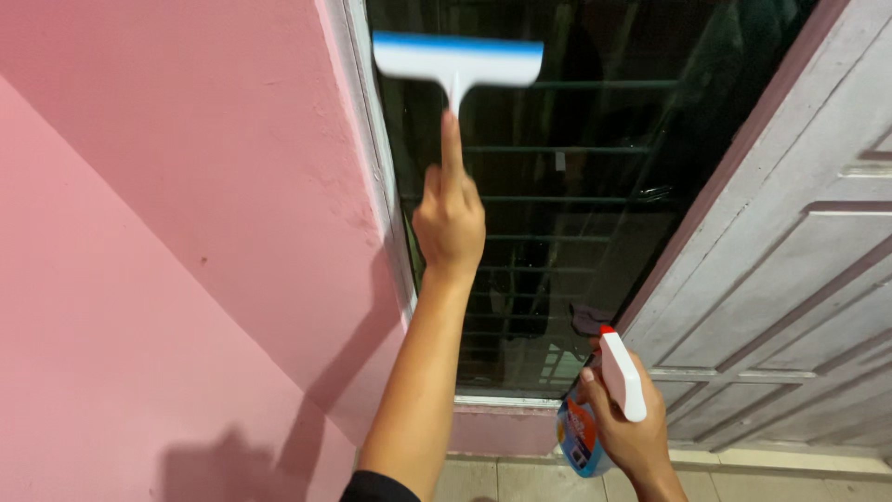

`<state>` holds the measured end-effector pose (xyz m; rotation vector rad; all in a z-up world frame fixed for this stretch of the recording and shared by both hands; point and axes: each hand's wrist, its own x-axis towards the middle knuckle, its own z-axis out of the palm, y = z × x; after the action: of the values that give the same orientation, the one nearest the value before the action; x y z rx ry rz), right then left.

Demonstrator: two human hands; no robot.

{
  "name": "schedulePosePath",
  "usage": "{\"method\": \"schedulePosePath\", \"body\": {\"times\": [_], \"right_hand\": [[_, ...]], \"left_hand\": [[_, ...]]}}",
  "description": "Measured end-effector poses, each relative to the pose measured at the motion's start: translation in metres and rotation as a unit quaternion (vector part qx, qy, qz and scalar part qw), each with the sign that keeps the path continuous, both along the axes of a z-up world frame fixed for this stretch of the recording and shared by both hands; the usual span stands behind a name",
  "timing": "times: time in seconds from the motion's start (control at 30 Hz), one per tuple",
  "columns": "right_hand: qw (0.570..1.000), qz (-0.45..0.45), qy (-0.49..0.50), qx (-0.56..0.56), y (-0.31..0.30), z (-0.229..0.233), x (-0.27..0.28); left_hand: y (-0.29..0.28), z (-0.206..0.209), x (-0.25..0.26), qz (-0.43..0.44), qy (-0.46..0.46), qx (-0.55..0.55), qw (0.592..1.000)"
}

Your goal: The person sprays a cleaning solution onto a window with a metal security grille and wipes the surface using a squeegee. They repeatedly spray and wipe different sections of the glass to remove dirt and streaks.

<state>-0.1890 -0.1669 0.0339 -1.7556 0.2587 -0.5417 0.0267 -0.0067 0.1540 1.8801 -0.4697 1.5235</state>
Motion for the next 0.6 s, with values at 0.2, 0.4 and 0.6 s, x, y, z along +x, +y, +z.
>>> {"method": "schedulePosePath", "body": {"times": [0.2,0.4,0.6], "right_hand": [[0.999,0.017,0.020,0.033,0.003,-0.004,0.003],[0.999,0.026,0.025,0.022,0.006,-0.005,-0.001],[0.999,0.027,0.006,0.022,0.012,-0.002,0.001]], "left_hand": [[0.008,-0.103,-0.003,-0.003,0.056,-0.002,0.998],[0.016,-0.187,-0.052,0.002,0.151,0.006,0.988],[0.002,-0.116,-0.066,-0.040,0.088,-0.005,0.995]]}}
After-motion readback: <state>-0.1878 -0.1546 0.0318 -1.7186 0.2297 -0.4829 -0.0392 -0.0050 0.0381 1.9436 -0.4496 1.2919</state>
